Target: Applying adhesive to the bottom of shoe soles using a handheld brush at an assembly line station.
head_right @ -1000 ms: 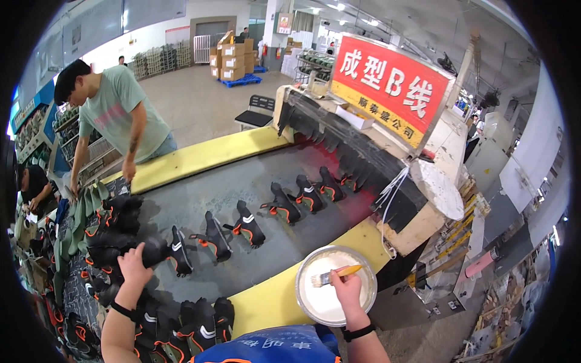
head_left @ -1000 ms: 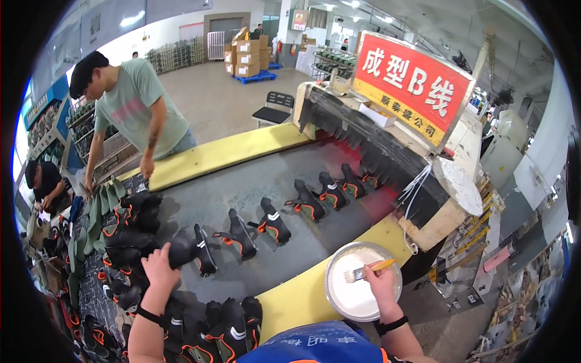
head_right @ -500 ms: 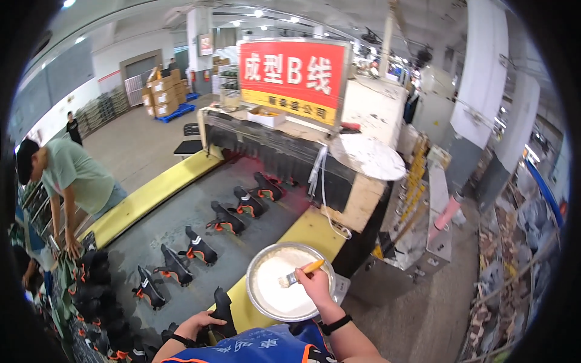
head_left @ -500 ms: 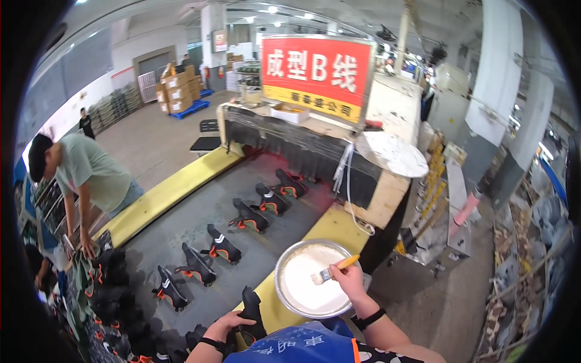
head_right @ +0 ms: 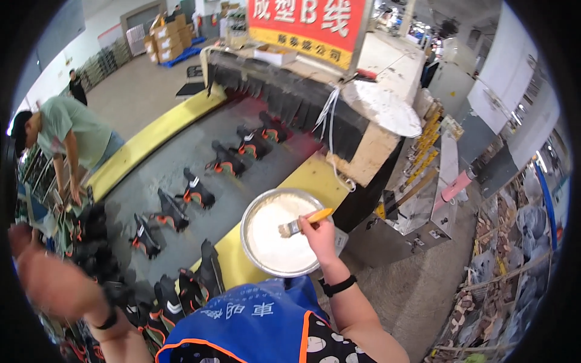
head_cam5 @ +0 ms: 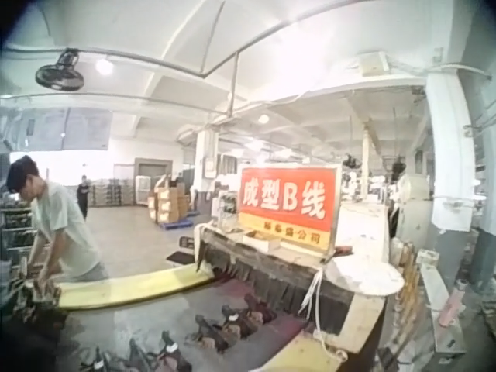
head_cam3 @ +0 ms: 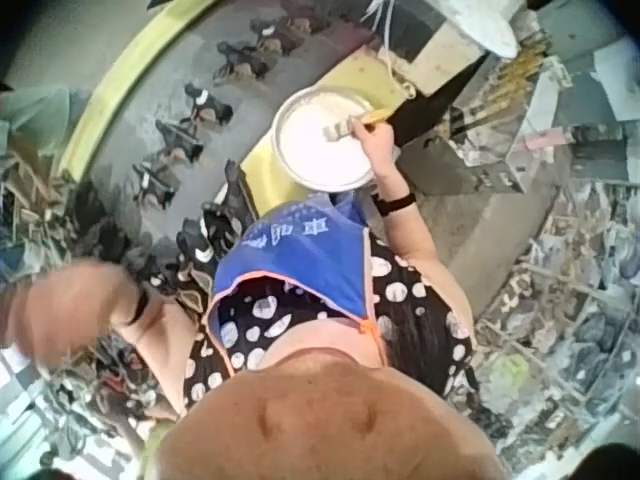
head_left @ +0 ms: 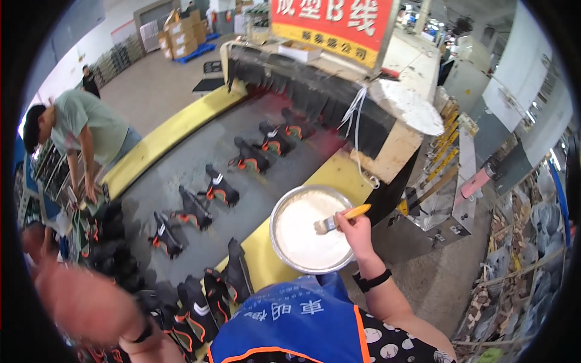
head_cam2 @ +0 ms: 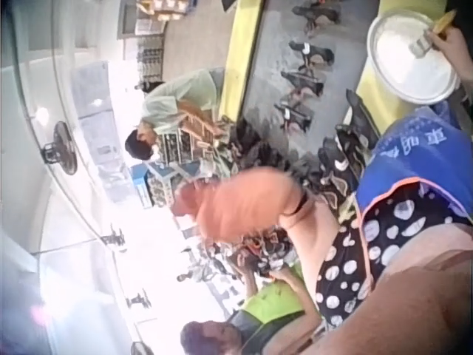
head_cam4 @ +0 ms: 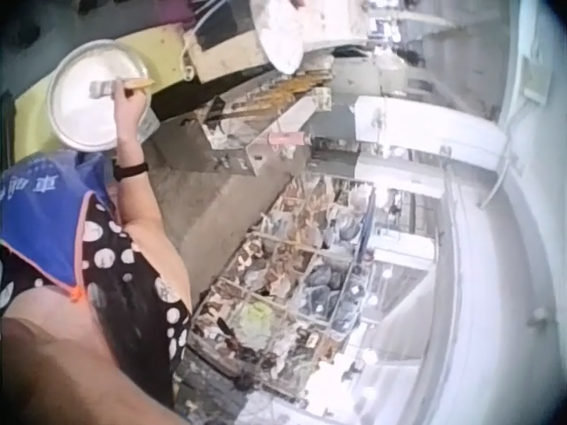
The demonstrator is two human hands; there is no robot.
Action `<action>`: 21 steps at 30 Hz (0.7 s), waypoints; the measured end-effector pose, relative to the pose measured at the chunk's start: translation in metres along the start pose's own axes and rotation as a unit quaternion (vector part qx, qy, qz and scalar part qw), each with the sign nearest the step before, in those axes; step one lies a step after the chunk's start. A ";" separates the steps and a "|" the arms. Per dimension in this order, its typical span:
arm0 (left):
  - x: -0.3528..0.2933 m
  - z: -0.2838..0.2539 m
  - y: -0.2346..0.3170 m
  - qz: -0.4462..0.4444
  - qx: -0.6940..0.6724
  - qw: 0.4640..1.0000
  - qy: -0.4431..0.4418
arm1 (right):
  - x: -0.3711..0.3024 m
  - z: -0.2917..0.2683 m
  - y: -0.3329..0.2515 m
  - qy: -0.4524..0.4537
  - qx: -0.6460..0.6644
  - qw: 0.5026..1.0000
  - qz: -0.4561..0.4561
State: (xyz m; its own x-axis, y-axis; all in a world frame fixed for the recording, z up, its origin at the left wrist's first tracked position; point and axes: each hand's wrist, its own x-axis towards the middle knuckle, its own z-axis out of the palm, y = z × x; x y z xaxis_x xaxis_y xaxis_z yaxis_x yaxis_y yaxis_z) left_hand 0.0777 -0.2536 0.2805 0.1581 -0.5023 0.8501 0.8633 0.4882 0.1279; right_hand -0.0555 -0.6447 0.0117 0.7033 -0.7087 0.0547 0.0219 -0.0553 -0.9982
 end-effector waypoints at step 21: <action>-0.068 -0.046 -0.023 0.104 0.036 0.994 0.002 | 0.010 0.077 -0.031 -0.138 -0.002 0.990 -0.014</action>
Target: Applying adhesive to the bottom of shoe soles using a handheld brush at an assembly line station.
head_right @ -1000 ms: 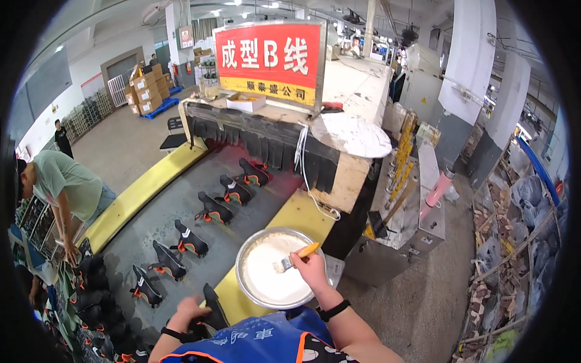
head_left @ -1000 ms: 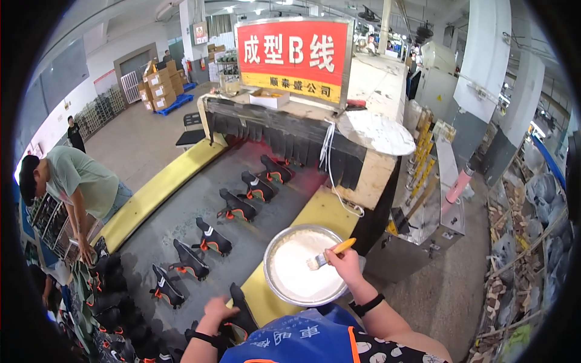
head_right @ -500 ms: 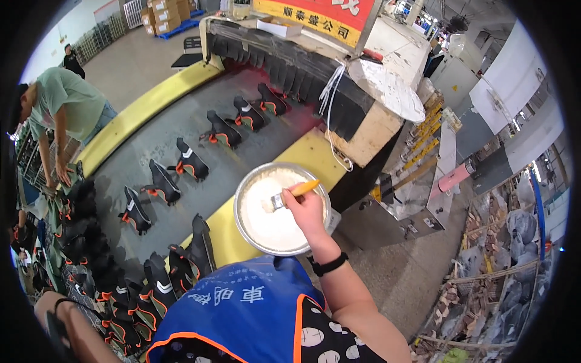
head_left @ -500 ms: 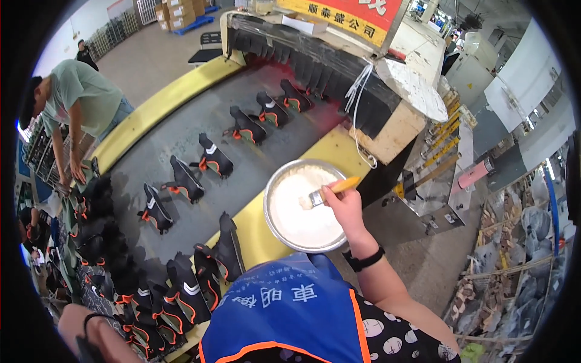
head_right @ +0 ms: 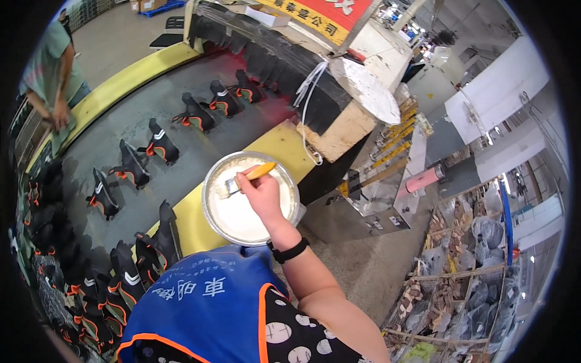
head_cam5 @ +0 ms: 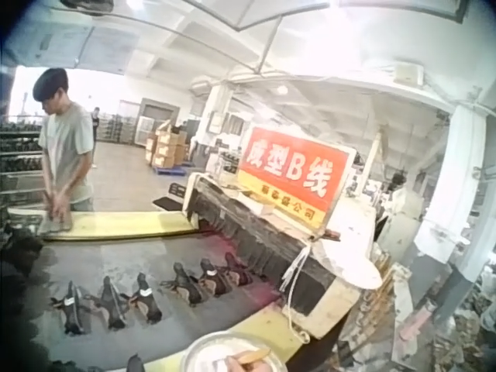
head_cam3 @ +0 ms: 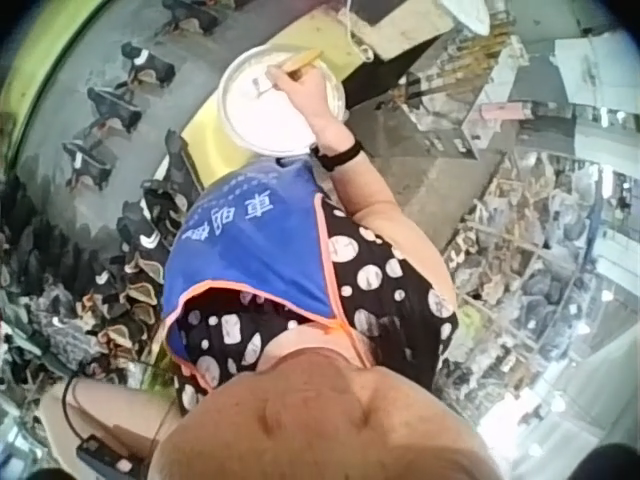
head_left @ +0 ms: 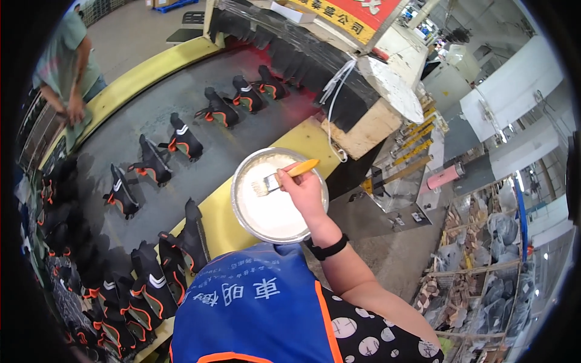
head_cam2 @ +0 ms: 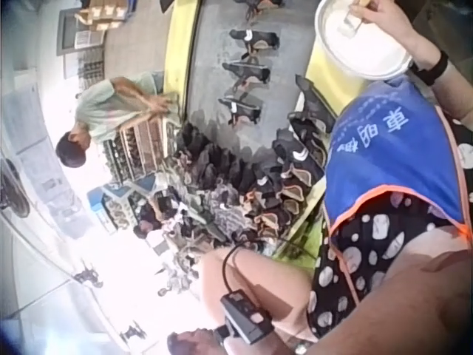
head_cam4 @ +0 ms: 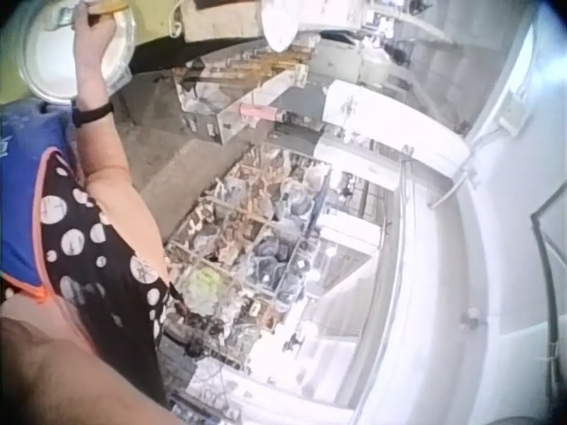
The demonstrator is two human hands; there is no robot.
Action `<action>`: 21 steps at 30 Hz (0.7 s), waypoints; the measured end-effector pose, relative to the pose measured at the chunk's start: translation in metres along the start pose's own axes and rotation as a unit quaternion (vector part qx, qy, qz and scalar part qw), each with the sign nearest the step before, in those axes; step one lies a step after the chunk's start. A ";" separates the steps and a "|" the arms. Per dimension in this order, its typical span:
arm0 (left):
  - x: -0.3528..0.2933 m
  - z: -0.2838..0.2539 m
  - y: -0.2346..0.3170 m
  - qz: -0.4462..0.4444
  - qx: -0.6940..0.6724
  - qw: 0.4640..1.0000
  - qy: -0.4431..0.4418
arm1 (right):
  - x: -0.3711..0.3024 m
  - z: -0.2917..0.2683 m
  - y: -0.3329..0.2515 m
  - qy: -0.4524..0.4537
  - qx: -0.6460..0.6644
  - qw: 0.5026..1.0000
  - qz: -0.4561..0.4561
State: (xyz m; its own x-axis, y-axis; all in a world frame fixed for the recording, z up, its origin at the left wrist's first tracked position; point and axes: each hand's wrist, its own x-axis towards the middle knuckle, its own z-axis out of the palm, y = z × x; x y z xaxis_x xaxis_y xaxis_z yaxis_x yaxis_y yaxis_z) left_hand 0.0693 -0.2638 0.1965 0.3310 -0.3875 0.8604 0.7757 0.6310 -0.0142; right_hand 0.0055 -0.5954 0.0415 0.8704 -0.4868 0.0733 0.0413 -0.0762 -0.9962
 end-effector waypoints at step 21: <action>-0.011 -0.029 -0.026 -0.015 0.042 0.999 0.005 | 0.001 -0.001 -0.006 0.015 -0.012 1.000 0.011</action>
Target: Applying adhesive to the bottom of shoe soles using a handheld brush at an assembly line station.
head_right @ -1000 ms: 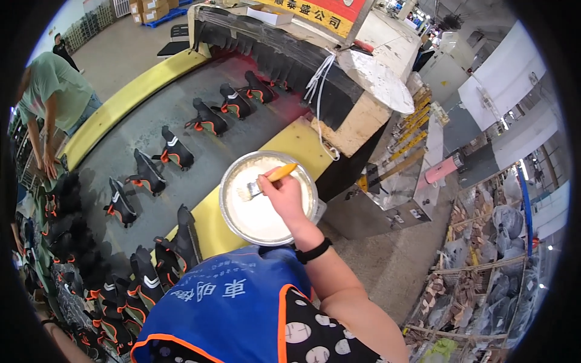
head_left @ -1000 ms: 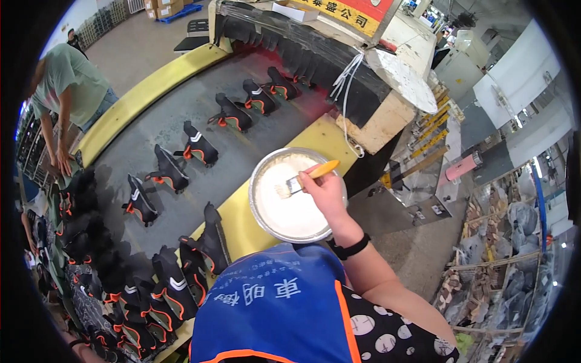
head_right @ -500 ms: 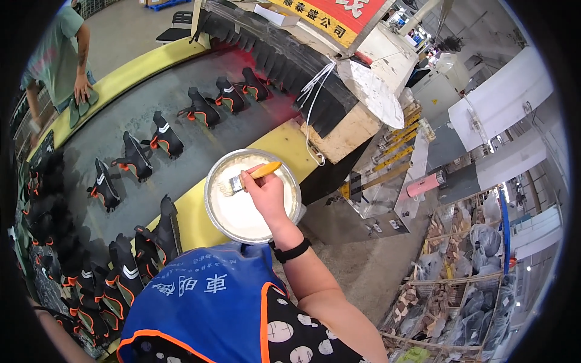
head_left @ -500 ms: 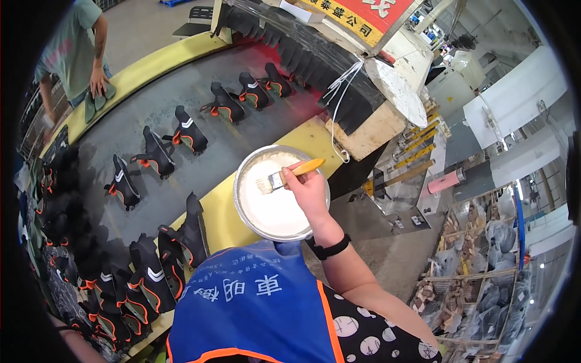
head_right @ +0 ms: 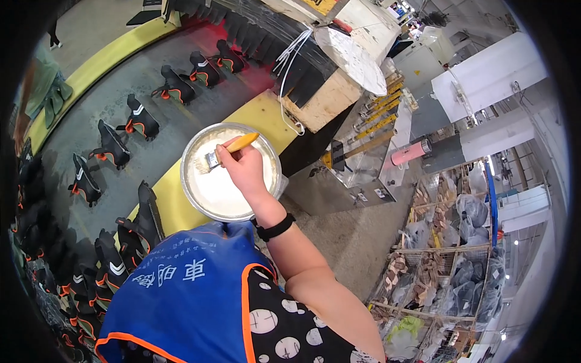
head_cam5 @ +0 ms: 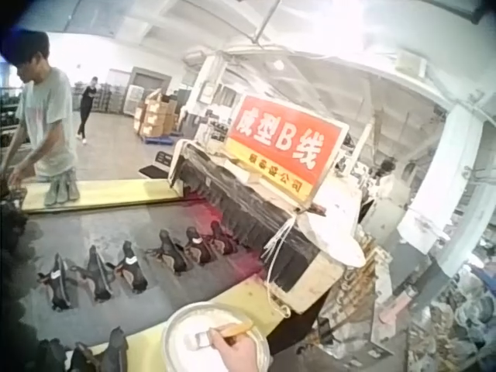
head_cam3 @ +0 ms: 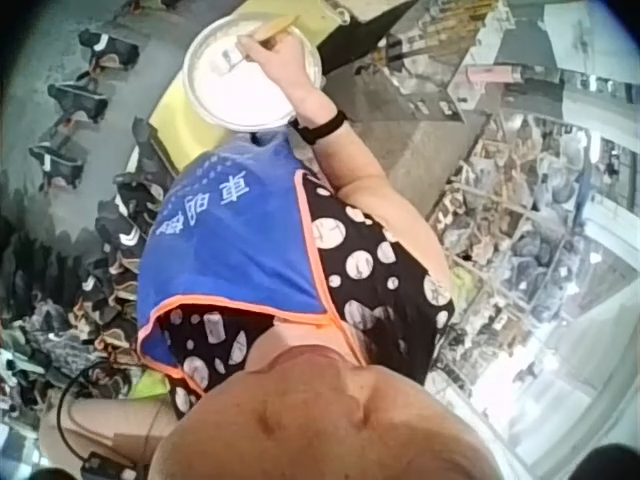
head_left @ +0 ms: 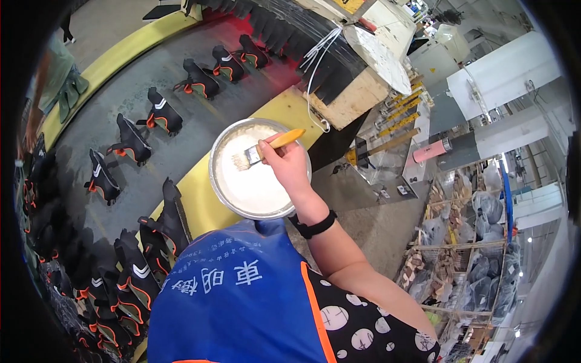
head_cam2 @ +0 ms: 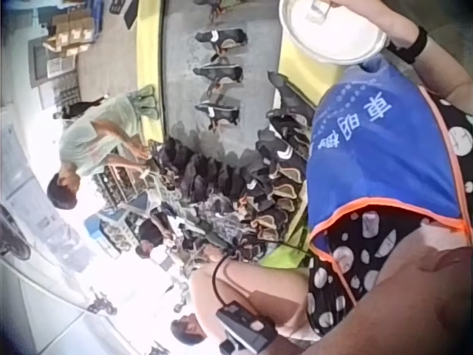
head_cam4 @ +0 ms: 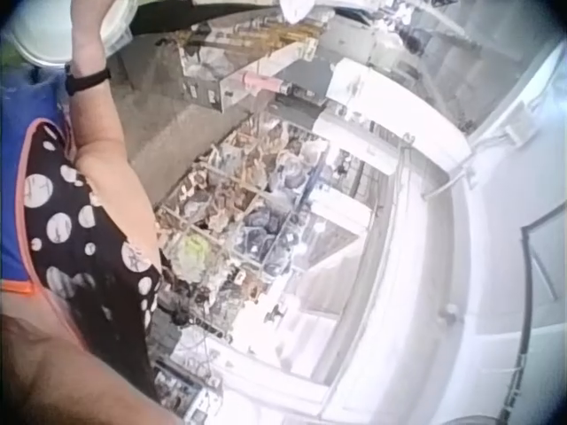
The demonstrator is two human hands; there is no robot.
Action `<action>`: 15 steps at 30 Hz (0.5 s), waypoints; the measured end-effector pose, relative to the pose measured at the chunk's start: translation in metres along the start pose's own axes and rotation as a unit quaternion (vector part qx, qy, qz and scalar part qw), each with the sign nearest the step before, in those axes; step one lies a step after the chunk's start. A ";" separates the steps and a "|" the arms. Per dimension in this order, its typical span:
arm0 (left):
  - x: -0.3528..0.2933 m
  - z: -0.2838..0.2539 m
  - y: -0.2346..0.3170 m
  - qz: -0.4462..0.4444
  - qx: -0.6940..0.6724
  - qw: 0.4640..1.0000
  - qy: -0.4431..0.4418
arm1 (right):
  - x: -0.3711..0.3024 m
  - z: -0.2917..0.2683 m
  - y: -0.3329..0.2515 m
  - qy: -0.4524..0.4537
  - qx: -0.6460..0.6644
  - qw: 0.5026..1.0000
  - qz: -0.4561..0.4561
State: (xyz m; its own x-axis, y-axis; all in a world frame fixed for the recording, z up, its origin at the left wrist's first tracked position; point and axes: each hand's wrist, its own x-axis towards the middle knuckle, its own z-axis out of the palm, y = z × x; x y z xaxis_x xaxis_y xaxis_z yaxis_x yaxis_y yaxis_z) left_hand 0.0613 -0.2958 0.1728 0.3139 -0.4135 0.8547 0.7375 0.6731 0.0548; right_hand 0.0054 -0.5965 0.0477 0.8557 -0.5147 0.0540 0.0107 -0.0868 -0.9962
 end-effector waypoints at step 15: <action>0.000 -0.013 -0.012 -0.012 0.061 0.998 -0.032 | 0.001 0.002 -0.006 -0.011 -0.014 1.000 -0.014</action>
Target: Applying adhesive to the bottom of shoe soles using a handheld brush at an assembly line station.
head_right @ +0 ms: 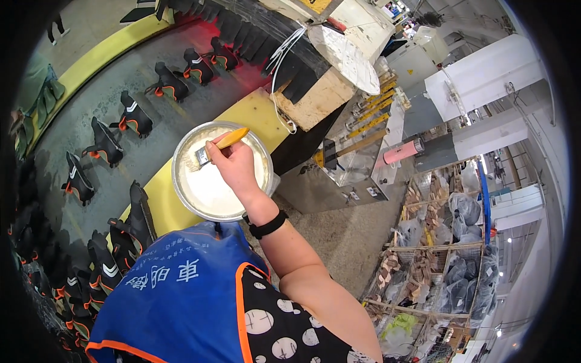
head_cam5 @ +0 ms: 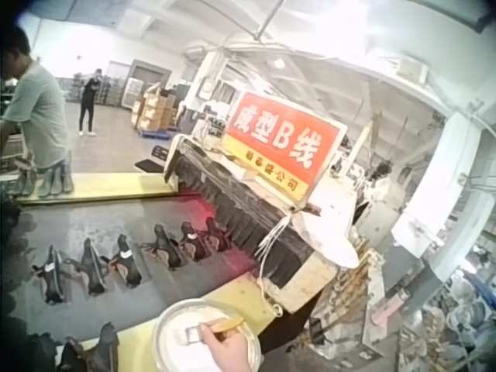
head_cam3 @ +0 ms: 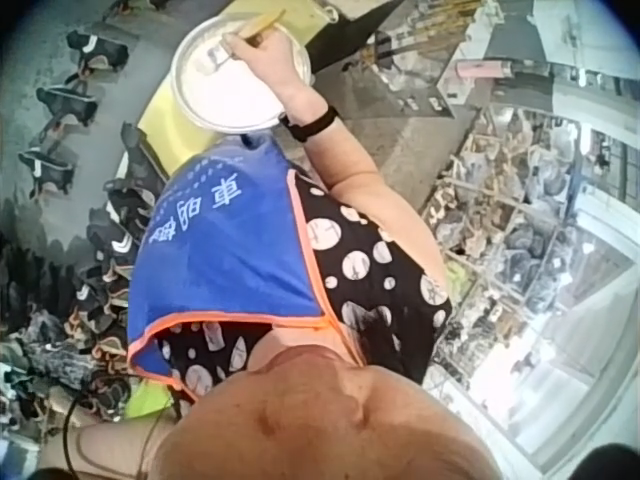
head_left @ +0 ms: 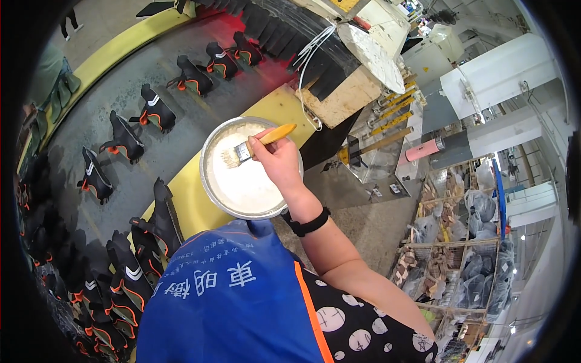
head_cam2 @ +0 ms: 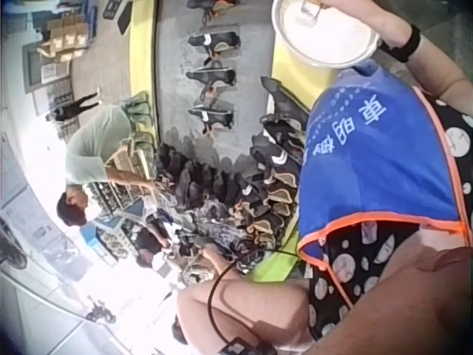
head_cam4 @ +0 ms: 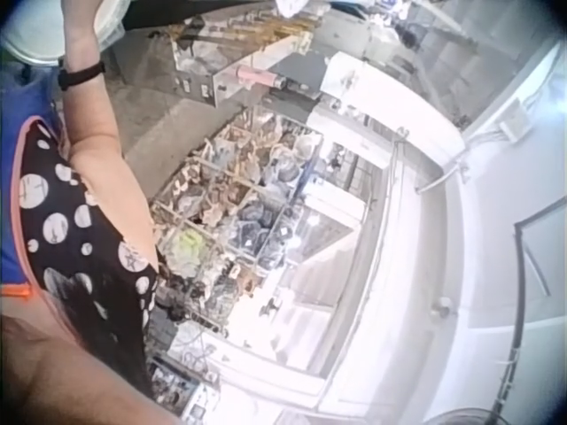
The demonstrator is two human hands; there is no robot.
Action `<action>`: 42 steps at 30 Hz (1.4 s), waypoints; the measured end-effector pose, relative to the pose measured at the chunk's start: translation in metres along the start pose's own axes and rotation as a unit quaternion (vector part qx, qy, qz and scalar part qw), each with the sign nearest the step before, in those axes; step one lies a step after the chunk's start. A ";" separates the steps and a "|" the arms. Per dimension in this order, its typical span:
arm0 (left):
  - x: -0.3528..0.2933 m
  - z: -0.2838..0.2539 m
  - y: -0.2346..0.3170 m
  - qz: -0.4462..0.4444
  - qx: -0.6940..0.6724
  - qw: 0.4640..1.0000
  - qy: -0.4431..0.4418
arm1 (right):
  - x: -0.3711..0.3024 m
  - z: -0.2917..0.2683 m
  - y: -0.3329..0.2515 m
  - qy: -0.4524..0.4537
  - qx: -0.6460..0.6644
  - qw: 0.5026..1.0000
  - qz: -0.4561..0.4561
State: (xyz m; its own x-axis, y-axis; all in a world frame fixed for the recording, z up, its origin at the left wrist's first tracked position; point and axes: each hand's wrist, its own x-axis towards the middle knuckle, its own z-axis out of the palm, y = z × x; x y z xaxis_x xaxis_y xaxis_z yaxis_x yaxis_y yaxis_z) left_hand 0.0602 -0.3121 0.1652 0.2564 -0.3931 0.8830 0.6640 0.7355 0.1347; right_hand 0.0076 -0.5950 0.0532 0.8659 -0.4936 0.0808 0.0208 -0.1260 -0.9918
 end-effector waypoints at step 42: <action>-0.027 0.126 0.034 -0.202 0.354 0.907 0.109 | -0.002 -0.013 -0.022 -0.045 -0.005 0.999 -0.005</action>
State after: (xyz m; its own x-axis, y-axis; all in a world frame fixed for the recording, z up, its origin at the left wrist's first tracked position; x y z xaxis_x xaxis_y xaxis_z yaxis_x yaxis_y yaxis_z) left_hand -0.0127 -0.2067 0.2029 0.2775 -0.7520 0.5979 0.1368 0.6470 0.7501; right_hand -0.0012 -0.6021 0.0761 0.9070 -0.4134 0.0805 0.0246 -0.1387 -0.9900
